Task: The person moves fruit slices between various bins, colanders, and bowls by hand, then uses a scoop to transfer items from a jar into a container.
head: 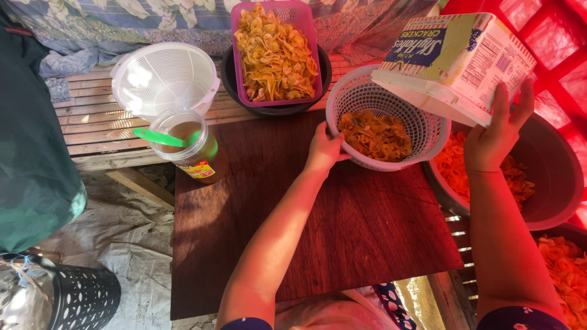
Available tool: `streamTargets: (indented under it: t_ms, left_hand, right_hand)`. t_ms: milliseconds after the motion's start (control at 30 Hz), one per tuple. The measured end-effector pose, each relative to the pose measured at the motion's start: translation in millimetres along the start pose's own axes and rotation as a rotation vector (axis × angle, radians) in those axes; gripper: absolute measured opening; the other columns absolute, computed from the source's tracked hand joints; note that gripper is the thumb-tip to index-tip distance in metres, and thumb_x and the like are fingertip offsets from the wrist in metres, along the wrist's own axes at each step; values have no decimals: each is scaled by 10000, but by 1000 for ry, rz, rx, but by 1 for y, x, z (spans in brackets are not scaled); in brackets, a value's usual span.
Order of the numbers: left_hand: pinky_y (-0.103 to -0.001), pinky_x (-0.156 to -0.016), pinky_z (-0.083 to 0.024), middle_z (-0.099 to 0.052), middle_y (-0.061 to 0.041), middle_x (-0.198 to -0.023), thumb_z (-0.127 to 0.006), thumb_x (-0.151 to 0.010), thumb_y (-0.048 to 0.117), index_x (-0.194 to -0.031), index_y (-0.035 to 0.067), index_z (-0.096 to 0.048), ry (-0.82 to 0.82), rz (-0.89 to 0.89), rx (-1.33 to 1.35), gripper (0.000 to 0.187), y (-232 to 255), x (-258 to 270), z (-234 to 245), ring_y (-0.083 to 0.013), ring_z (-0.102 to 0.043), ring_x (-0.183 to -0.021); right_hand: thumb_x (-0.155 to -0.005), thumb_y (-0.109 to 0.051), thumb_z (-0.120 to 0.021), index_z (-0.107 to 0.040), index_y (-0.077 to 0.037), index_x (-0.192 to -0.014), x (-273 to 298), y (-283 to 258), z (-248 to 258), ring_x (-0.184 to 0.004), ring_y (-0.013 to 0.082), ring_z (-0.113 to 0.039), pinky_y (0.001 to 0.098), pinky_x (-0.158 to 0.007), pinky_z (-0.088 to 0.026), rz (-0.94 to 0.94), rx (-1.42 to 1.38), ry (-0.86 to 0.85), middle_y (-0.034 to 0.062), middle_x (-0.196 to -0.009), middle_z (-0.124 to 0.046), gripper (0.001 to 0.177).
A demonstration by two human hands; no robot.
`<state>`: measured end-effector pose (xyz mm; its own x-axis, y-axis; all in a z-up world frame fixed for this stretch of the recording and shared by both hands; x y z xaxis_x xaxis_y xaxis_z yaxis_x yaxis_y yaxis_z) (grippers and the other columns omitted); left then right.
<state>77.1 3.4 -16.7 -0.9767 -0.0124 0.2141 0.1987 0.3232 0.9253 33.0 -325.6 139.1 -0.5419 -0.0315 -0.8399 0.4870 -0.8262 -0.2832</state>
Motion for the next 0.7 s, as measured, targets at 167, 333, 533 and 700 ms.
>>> streamTargets:
  t_ms: [167,333,533,700]
  left_hand:
    - [-459,-748,-670,-618,-203,-1137,-532,-947,36,-1582,62,-169,-22,61,33,733,3,7,6,-307,-721,-890]
    - [-432,-718,-652,-609,-187,-1018,-601,-959,78,-1601,66,-144,-30,30,9,788,2,4,24,-280,-714,-801]
    - [-419,-686,-634,-615,-136,-989,-649,-955,99,-1591,63,-154,-31,-1,18,807,-11,-4,16,-249,-702,-790]
    - [-425,-680,-660,-585,-109,-951,-654,-931,42,-1573,68,-237,-29,-9,54,766,-18,-9,9,-208,-652,-773]
  right_hand:
    - [-877,247,-431,-463,-89,-1583,1,7,-4,-1618,406,-348,421,-1311,-440,-22,-22,42,193,-1706,-249,783]
    - [-962,237,-461,-473,-95,-1641,7,8,0,-1617,366,-391,404,-1267,-398,24,-51,84,177,-1711,-270,756]
    - [-904,191,-511,-539,-115,-1587,5,-12,0,-1544,463,-452,421,-1226,-489,62,39,6,232,-1675,-314,749]
    - [-894,182,-517,-524,-84,-1590,-2,-15,-2,-1555,449,-399,415,-1246,-457,78,-1,21,246,-1658,-301,745]
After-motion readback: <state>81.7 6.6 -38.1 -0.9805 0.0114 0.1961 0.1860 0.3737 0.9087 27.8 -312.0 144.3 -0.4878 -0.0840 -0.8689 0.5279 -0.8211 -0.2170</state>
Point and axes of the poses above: each hand's wrist, its own x-axis away from the middle knuckle, its own z-axis out of the back of the hand, y = z × x, the point moved 8 cm from there along -x, towards the middle knuckle
